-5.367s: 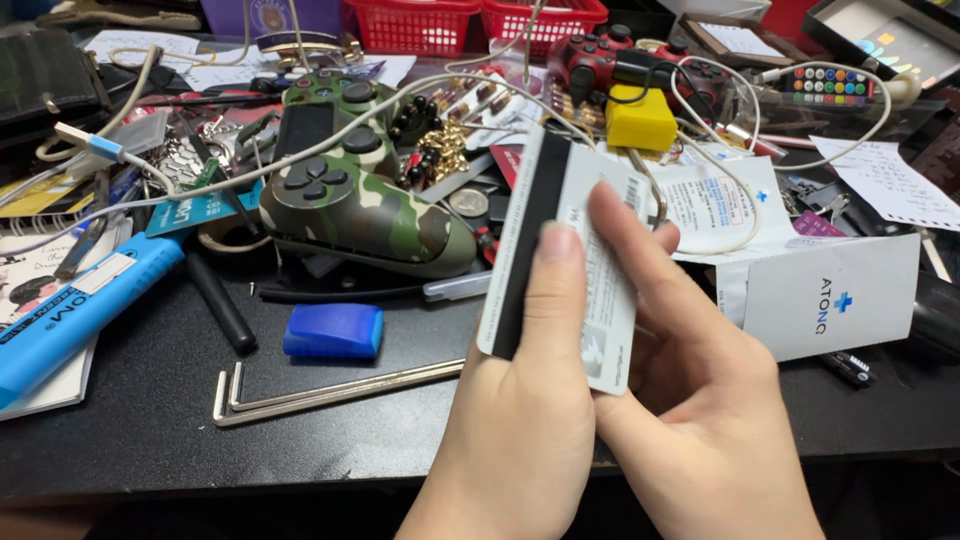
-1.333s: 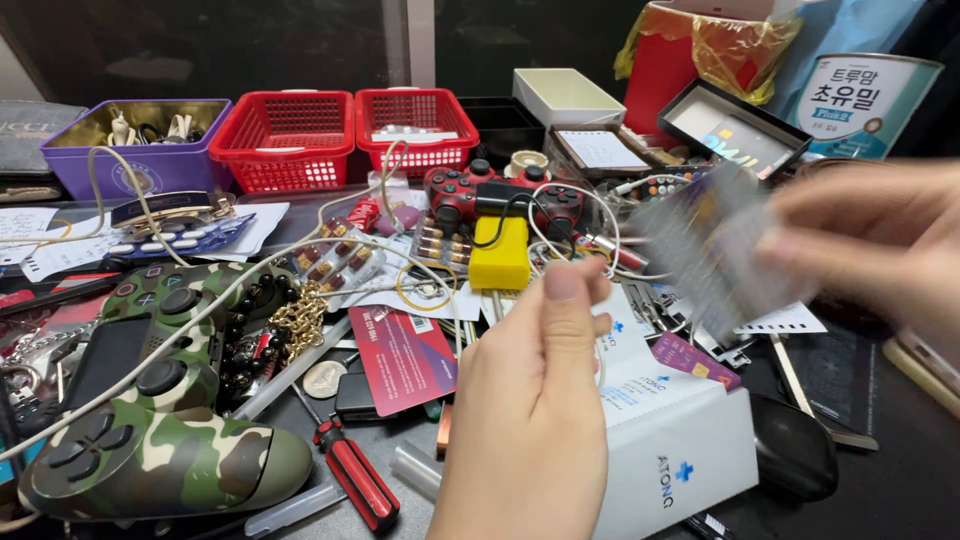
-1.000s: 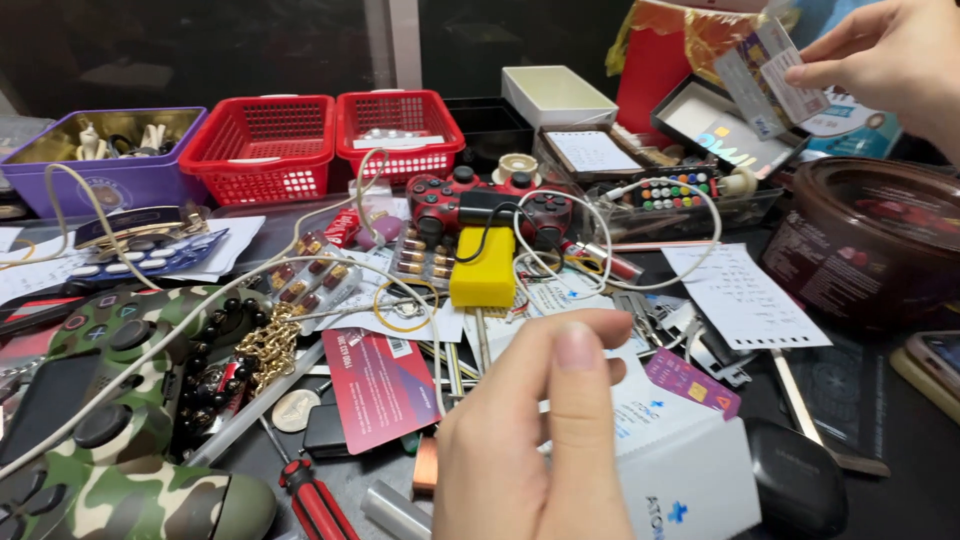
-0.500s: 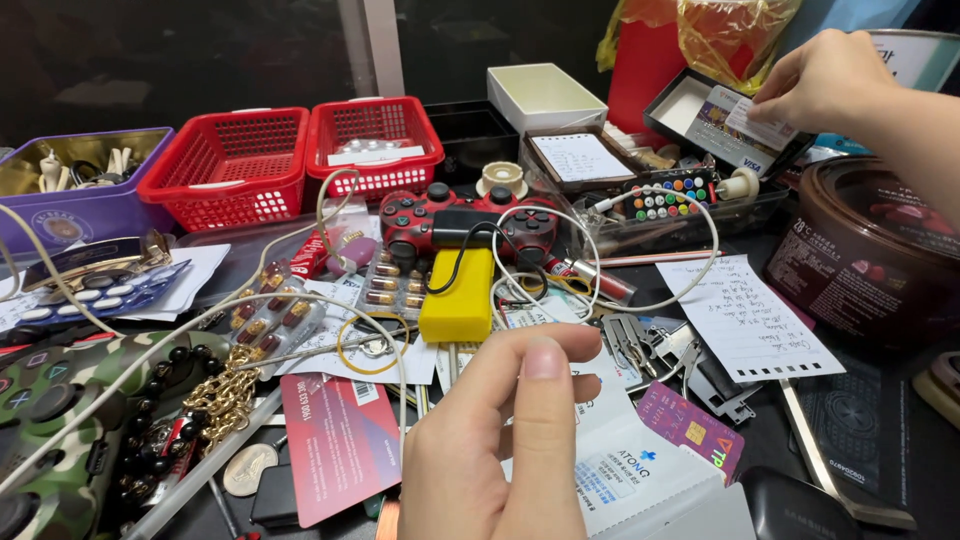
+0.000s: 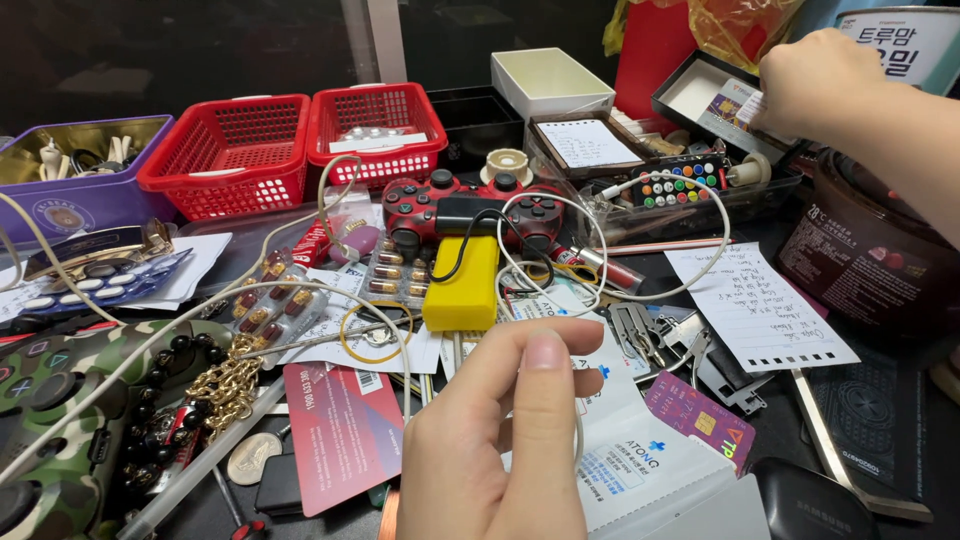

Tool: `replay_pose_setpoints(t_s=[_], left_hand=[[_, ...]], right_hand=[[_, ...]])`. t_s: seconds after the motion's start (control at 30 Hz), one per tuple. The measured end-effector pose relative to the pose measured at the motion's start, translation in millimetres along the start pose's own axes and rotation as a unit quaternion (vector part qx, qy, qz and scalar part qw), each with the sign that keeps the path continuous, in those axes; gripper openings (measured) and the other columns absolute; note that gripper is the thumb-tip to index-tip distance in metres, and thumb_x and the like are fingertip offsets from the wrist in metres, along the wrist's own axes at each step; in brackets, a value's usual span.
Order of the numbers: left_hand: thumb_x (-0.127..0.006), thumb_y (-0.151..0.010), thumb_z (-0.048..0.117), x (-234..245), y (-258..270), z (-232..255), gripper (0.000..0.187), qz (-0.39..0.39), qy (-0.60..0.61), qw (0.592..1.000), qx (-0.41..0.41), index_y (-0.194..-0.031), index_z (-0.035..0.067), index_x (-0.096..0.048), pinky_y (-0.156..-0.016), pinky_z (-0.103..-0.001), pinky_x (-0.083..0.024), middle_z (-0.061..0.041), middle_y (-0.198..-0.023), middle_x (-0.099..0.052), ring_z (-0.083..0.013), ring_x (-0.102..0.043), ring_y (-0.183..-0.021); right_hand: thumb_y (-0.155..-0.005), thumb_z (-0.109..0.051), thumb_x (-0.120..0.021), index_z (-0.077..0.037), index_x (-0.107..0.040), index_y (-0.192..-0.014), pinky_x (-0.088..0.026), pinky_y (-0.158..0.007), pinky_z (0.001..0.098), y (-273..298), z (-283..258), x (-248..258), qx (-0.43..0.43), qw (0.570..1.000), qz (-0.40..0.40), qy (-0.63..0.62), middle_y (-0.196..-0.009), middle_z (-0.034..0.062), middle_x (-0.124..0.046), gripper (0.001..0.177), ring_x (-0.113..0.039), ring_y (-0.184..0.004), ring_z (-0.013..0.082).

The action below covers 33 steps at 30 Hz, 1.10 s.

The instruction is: Sorting through various items on a cluttered desk and carefully peeling the paper backing off a medicine blister pack.

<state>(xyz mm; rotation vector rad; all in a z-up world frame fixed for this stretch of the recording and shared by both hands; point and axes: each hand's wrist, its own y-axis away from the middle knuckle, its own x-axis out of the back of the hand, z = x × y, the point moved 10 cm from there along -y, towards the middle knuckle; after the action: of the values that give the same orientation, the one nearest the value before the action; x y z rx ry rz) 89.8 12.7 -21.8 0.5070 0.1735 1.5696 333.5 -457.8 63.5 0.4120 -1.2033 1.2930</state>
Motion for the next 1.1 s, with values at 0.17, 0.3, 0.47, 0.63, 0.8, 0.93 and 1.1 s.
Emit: replay_pose_setpoints(t_s=[0.17, 0.3, 0.47, 0.63, 0.8, 0.93, 1.1], left_hand=[[-0.061, -0.088, 0.046, 3.3, 3.3, -1.3, 0.033, -0.011, -0.021, 0.999, 0.037, -0.086, 0.041, -0.093, -0.072, -0.009, -0.057, 0.023, -0.080, -0.092, 0.0162, -0.092, -0.084], [-0.063, -0.086, 0.045, 7.3, 9.2, 14.6, 0.031, -0.014, -0.018, 0.999, 0.022, -0.086, 0.041, -0.093, -0.075, -0.007, -0.061, 0.026, -0.082, -0.094, 0.0158, -0.092, -0.083], [-0.063, -0.085, 0.044, 6.0, 6.6, 17.2, 0.030, -0.017, -0.009, 1.000, -0.007, -0.086, 0.040, -0.093, -0.074, -0.008, -0.063, 0.024, -0.080, -0.094, 0.0142, -0.092, -0.080], [-0.064, -0.084, 0.043, 9.6, 10.8, 29.7, 0.029, -0.016, 0.003, 0.999, -0.031, -0.086, 0.039, -0.093, -0.073, -0.008, -0.065, 0.022, -0.078, -0.094, 0.0125, -0.092, -0.077], [-0.065, -0.083, 0.042, 12.6, 9.8, 37.5, 0.029, -0.013, 0.015, 0.998, -0.061, -0.086, 0.038, -0.094, -0.071, -0.009, -0.068, 0.019, -0.076, -0.094, 0.0106, -0.092, -0.075], [-0.066, -0.082, 0.041, 13.9, 10.2, 42.8, 0.028, -0.014, 0.025, 0.996, -0.082, -0.086, 0.037, -0.094, -0.070, -0.010, -0.069, 0.017, -0.074, -0.094, 0.0090, -0.092, -0.072], [-0.067, -0.080, 0.040, 17.8, 10.6, 45.8, 0.028, -0.012, 0.038, 0.993, -0.109, -0.086, 0.036, -0.095, -0.069, -0.010, -0.072, 0.015, -0.072, -0.095, 0.0069, -0.092, -0.070]], right_hand=[[-0.082, -0.051, -0.080, -0.009, -0.080, -0.107, -0.066, -0.069, 0.0440, -3.9, -11.6, -1.1, 0.042, 0.995, 0.002, 0.094, -0.100, 0.0152, -0.081, 0.049, -0.076, -0.100, 0.0342], [-0.082, -0.051, -0.082, -0.011, -0.079, -0.105, -0.065, -0.069, 0.0413, -4.4, -4.2, -17.1, 0.053, 0.994, -0.004, 0.101, -0.099, 0.0145, -0.081, 0.046, -0.076, -0.100, 0.0328], [-0.082, -0.049, -0.083, -0.017, -0.075, -0.112, -0.065, -0.072, 0.0416, 16.4, -13.5, 7.9, 0.054, 0.995, -0.030, 0.083, -0.105, 0.0154, -0.076, 0.044, -0.076, -0.100, 0.0336], [-0.082, -0.046, -0.083, -0.024, -0.070, -0.119, -0.065, -0.075, 0.0420, 11.9, -19.3, 4.4, 0.062, 0.994, -0.056, 0.066, -0.111, 0.0163, -0.071, 0.045, -0.077, -0.100, 0.0345], [-0.081, -0.044, -0.084, -0.030, -0.065, -0.125, -0.065, -0.079, 0.0424, -4.2, -21.1, -15.2, 0.068, 0.994, -0.078, 0.046, -0.117, 0.0172, -0.066, 0.050, -0.077, -0.099, 0.0353], [-0.081, -0.042, -0.084, -0.036, -0.062, -0.131, -0.064, -0.081, 0.0426, -28.8, -9.8, -47.4, 0.070, 0.992, -0.099, 0.033, -0.123, 0.0178, -0.062, 0.055, -0.077, -0.099, 0.0359], [-0.081, -0.040, -0.085, -0.042, -0.058, -0.138, -0.064, -0.084, 0.0430, -51.6, -0.9, -79.0, 0.076, 0.989, -0.124, 0.016, -0.129, 0.0186, -0.057, 0.063, -0.078, -0.099, 0.0368]])
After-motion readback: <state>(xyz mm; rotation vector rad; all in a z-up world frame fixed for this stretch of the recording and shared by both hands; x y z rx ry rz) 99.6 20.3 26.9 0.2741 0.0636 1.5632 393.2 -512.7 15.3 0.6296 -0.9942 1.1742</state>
